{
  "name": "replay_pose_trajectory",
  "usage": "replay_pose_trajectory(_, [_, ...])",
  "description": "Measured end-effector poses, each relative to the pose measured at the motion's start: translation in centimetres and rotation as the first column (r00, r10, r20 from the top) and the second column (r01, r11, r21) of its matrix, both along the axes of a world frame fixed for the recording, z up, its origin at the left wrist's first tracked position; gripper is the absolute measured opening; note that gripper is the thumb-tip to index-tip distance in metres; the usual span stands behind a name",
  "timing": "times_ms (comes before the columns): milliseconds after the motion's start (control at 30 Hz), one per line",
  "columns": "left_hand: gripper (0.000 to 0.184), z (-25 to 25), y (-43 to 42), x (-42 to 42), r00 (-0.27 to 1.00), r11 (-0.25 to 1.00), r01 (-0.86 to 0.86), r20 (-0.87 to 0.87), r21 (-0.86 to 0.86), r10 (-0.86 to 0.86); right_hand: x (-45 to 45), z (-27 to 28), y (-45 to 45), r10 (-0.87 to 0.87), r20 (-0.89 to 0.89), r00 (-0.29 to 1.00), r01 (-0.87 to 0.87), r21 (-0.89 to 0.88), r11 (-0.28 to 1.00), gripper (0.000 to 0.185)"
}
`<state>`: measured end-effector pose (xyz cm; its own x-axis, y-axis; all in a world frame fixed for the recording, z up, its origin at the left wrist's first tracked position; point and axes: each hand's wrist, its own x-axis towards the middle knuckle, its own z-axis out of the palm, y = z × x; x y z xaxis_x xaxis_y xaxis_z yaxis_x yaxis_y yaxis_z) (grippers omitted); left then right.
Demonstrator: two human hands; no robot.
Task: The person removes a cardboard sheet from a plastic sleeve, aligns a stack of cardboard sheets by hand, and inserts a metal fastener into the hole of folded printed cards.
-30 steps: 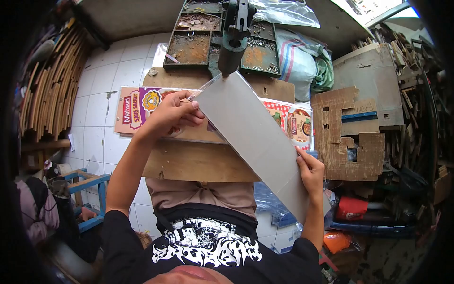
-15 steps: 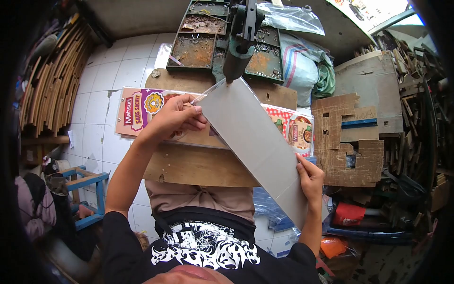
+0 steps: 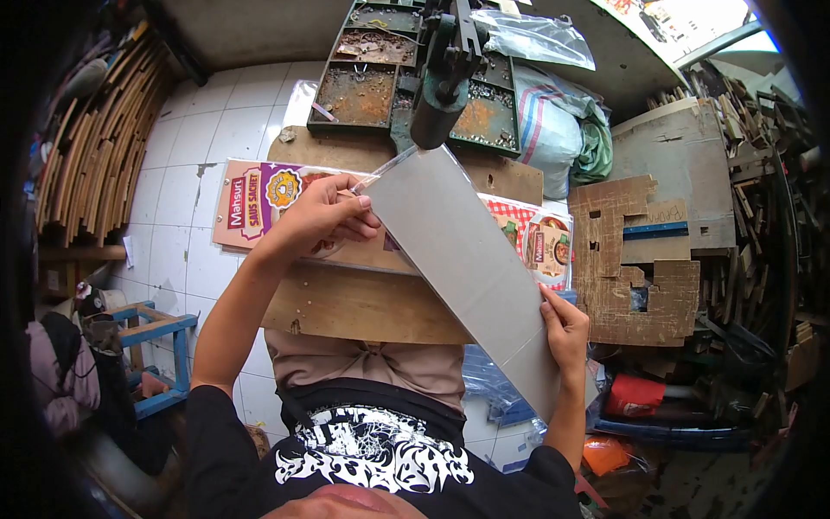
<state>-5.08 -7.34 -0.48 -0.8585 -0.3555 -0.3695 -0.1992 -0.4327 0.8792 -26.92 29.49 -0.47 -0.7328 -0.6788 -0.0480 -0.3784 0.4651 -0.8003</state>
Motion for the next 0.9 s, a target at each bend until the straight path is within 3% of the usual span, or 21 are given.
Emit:
replay_pose_trajectory(333, [0.022, -0.1, -0.3, 0.1, 1.0, 0.999, 0.027, -0.006, 0.029, -0.027, -0.4, -0.5, 0.2, 0.036, -0.055, 0.998, -0.036, 0.005, 0.999, 0.03])
replay_pose_trajectory(433, [0.022, -0.3, -0.1, 0.0, 1.0, 1.0, 0.015, 0.0, 0.004, -0.015, 0.0, -0.3, 0.0, 0.004, 0.06, 0.998, -0.002, -0.038, 0.999, 0.03])
replay_pose_trajectory(767, [0.024, -0.2, 0.0, 0.5, 0.999, 1.0, 0.02, -0.026, -0.016, -0.02, 0.2, -1.2, 1.5, 0.087, 0.115, 0.99, -0.084, -0.03, 0.996, 0.024])
replay_pose_trajectory(833, [0.023, 0.4, 0.0, 0.7, 0.999, 0.999, 0.029, 0.033, -0.022, -0.028, -0.2, -1.3, 2.8, 0.214, 0.356, 0.91, -0.251, 0.058, 0.966, 0.02])
replay_pose_trajectory(867, [0.023, 0.5, 0.0, 0.6, 0.999, 0.999, 0.045, 0.029, -0.028, -0.044, 0.2, -0.7, 2.6, 0.162, 0.349, 0.923, -0.2, 0.075, 0.977, 0.016])
replay_pose_trajectory(900, [0.021, 0.7, 0.0, 0.8, 0.997, 0.995, 0.077, 0.014, -0.06, -0.076, -0.3, 1.2, 1.3, 0.358, 0.468, 0.808, -0.512, 0.256, 0.82, 0.014])
